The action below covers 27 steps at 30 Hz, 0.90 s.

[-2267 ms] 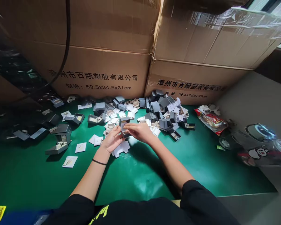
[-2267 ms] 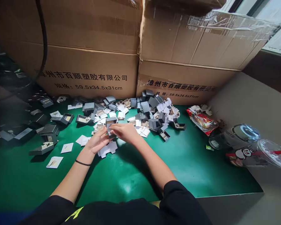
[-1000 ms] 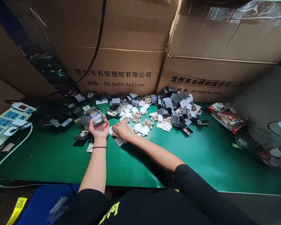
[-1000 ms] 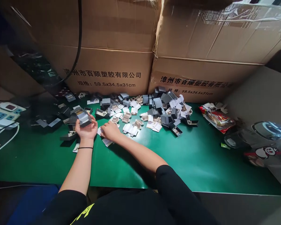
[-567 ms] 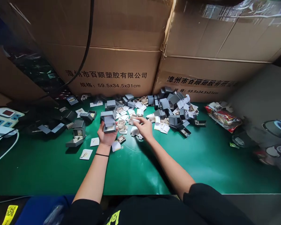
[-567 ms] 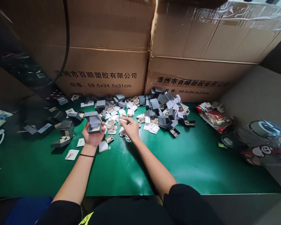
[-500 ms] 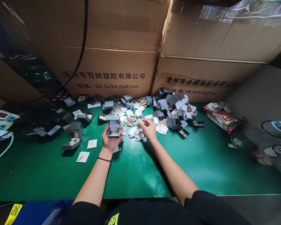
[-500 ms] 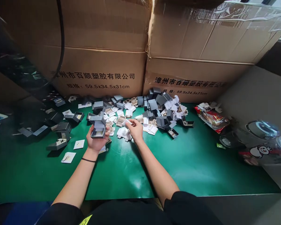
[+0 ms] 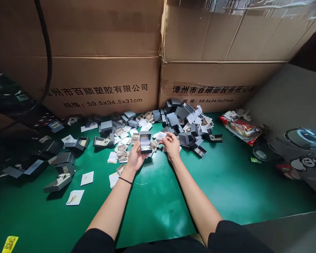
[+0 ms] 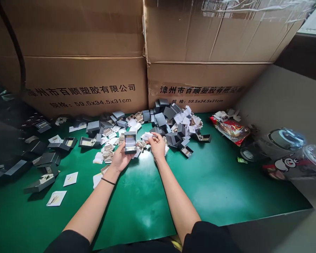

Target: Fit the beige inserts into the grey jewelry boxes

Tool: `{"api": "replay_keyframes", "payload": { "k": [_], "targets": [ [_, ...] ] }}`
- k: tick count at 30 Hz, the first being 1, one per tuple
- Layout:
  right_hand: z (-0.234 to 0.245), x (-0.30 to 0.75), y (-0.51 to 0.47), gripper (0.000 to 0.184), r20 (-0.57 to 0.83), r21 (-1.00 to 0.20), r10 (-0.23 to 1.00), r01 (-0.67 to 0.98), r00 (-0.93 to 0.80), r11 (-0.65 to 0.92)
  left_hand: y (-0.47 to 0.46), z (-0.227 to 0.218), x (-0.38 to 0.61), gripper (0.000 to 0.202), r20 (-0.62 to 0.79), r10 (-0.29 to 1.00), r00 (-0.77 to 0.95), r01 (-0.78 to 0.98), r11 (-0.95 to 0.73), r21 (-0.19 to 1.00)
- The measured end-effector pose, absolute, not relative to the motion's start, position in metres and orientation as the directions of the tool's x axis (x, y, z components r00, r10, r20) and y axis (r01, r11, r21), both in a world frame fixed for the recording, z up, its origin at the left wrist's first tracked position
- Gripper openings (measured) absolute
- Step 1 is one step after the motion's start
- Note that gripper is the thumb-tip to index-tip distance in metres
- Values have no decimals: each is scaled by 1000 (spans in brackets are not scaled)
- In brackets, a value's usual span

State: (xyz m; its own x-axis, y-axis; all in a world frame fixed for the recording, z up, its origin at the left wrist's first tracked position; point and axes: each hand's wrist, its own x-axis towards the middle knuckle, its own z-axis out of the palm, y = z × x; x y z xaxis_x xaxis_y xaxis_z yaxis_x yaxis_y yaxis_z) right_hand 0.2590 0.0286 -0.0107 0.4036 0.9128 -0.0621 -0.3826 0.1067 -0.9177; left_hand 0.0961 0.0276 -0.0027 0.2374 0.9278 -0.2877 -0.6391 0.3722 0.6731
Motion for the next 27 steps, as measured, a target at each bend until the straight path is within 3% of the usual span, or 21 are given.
{"api": "replay_keyframes", "payload": {
  "k": [10, 16, 22, 27],
  "targets": [
    [-12, 261, 26, 30, 8, -959, 847, -236, 532, 158, 20, 0, 96, 29, -312, 879, 362, -559, 472, 681],
    [5, 258, 18, 32, 76, -940, 907, -273, 415, 204, 23, -5, 95, 31, -328, 863, 384, -513, 495, 701],
    [9, 248, 6, 23, 295, -952, 893, 23, 340, 306, 20, -2, 96, 33, -297, 874, 385, -485, 465, 740],
    [9, 248, 3, 16, 490, -855, 829, 335, 270, 396, 19, 0, 97, 32, -285, 878, 385, -500, 459, 734]
  ]
}}
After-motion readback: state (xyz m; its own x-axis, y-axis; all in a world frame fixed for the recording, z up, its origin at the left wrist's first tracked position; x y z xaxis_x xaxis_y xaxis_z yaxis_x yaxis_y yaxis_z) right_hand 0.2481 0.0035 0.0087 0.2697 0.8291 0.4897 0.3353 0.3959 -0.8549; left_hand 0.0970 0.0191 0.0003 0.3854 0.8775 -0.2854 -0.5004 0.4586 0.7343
